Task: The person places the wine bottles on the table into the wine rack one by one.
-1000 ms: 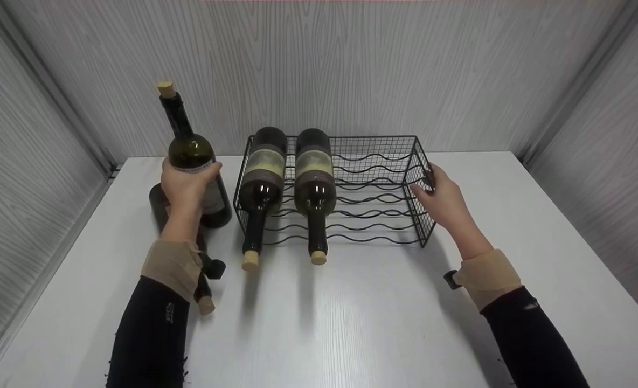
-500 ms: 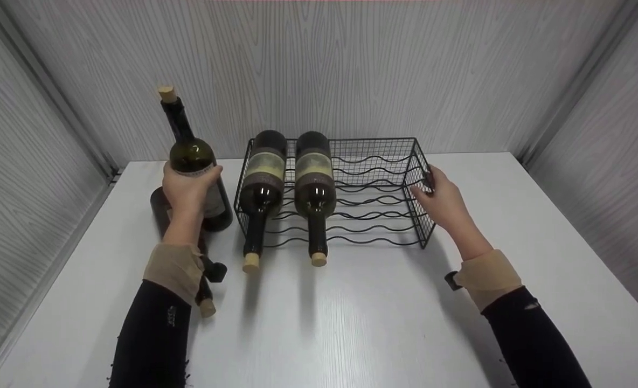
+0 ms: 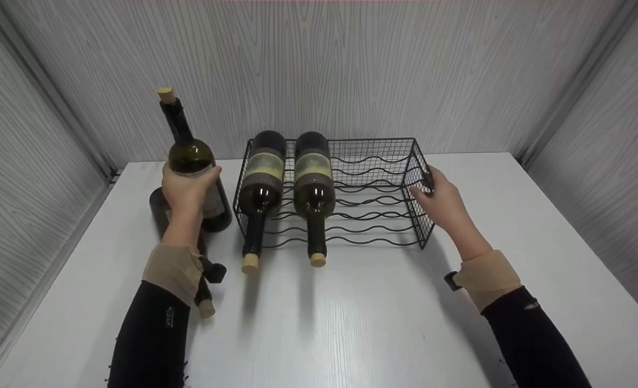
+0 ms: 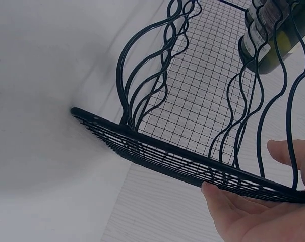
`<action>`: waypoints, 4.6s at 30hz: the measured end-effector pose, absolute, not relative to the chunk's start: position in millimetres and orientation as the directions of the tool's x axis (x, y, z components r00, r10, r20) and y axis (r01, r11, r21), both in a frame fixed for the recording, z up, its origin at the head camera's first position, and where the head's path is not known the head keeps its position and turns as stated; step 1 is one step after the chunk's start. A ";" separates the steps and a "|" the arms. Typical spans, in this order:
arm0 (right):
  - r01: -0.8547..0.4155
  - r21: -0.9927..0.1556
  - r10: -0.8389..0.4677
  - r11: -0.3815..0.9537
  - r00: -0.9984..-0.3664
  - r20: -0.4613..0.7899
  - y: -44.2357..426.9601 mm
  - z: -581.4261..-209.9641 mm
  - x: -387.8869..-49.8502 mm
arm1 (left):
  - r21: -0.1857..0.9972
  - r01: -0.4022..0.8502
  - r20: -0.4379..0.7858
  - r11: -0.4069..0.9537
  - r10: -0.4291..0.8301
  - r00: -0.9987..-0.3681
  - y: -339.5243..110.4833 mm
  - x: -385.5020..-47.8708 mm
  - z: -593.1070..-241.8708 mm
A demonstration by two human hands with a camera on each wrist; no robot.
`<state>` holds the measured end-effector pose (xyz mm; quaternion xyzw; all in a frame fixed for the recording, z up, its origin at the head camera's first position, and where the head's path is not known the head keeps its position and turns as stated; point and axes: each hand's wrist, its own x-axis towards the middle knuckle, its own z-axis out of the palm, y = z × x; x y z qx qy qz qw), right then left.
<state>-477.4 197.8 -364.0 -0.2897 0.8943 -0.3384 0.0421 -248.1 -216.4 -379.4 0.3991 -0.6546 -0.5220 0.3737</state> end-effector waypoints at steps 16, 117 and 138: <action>-0.489 -0.634 -0.547 0.599 -0.828 0.121 199.2 -367.1 -476.9 | 0.991 -0.085 0.059 0.100 -0.918 -0.391 -213.7 -247.3 -379.8; -0.480 -0.632 -0.551 0.608 -0.829 0.099 200.1 -364.2 -476.7 | 0.437 0.350 0.873 0.829 -0.297 -0.386 -75.2 -246.3 -291.7; -0.464 -0.652 -0.554 0.599 -0.829 0.081 202.5 -364.6 -479.7 | 0.271 0.341 0.937 0.900 -0.165 -0.308 -71.5 -251.6 -301.8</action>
